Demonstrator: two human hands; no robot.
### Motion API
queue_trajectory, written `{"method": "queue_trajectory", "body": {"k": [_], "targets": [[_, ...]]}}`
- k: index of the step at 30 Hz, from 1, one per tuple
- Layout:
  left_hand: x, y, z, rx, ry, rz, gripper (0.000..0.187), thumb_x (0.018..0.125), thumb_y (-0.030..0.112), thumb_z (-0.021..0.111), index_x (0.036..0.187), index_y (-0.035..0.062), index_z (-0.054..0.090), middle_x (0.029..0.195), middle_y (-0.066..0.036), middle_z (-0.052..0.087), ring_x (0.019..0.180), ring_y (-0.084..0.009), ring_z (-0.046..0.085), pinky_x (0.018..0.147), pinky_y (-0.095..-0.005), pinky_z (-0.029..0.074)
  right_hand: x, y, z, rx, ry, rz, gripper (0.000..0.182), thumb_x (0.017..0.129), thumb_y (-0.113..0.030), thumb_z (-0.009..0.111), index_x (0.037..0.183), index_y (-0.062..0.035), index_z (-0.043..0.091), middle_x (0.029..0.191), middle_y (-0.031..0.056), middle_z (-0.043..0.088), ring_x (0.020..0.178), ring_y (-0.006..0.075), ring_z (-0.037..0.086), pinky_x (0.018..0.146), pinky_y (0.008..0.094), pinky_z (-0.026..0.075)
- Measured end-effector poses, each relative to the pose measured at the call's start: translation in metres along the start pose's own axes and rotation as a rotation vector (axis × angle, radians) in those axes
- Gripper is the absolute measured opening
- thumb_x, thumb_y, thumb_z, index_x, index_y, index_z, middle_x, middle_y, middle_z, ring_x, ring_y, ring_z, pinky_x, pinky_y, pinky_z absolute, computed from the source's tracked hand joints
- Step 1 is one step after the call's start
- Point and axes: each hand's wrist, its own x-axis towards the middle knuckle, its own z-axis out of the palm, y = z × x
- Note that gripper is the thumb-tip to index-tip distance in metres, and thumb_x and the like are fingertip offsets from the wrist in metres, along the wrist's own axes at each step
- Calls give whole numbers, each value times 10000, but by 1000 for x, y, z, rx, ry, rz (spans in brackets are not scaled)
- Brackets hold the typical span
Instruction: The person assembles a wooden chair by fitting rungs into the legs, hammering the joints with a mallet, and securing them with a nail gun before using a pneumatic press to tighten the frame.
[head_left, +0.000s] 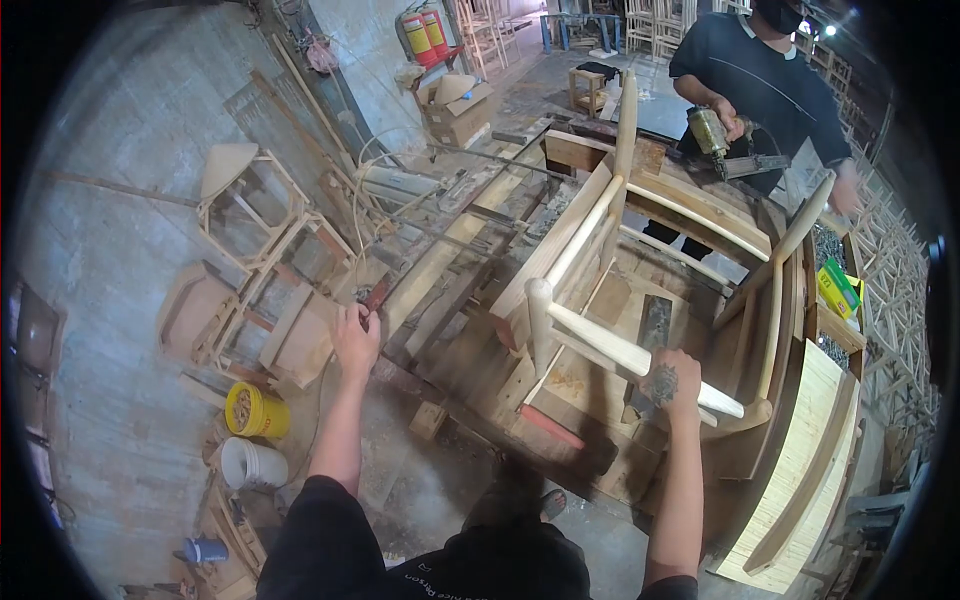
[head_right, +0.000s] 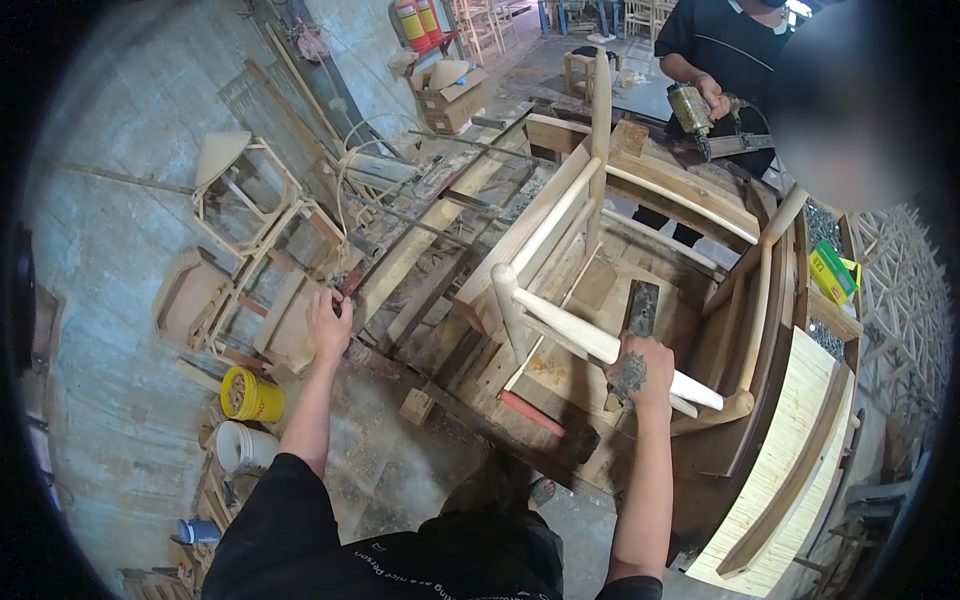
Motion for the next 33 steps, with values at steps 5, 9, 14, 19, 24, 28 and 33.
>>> {"method": "queue_trajectory", "body": {"k": [5,9,14,19,24,28,33], "targets": [[0,0,-1,14,-2,6,169,894,241,661,919,85,602,935,-132,590,913,-353,586,811,-485,439,1,-1,1,55,31,12,296,629,-274,816,838,-87,723,780,169,720,767,347,729,690,433,579],[0,-4,3,33,20,52,159,896,236,663,912,90,604,923,-105,595,901,-329,592,805,-474,435,0,1,-4,67,-31,11,281,719,-324,753,887,-100,735,791,178,731,773,346,736,703,449,586],[0,-4,3,33,-1,44,161,894,229,670,915,89,595,899,-101,594,886,-319,600,803,-470,433,1,6,7,89,21,-7,309,706,-348,778,873,-94,723,780,171,726,760,353,730,694,450,582],[0,-9,6,37,19,59,164,888,219,679,927,87,590,915,-105,590,911,-330,598,808,-474,435,0,7,10,132,46,-16,277,689,-301,783,852,-89,712,763,165,719,745,352,724,690,445,578],[1,-7,5,11,-12,47,163,897,215,670,936,81,586,931,-117,583,917,-344,587,824,-480,434,0,7,10,149,39,-6,269,694,-302,781,849,-91,718,763,158,720,749,344,727,693,437,580],[0,-13,9,24,-13,50,172,906,217,660,949,67,590,941,-125,587,933,-349,584,849,-487,429,1,10,14,154,27,-14,253,731,-300,742,874,-93,710,780,176,717,757,361,719,686,454,568],[0,-10,6,10,-75,19,173,932,216,649,941,52,594,938,-133,596,885,-335,605,803,-460,456,-1,13,24,215,114,-37,176,694,-242,715,819,-118,718,761,166,709,754,357,715,690,448,564]]}}
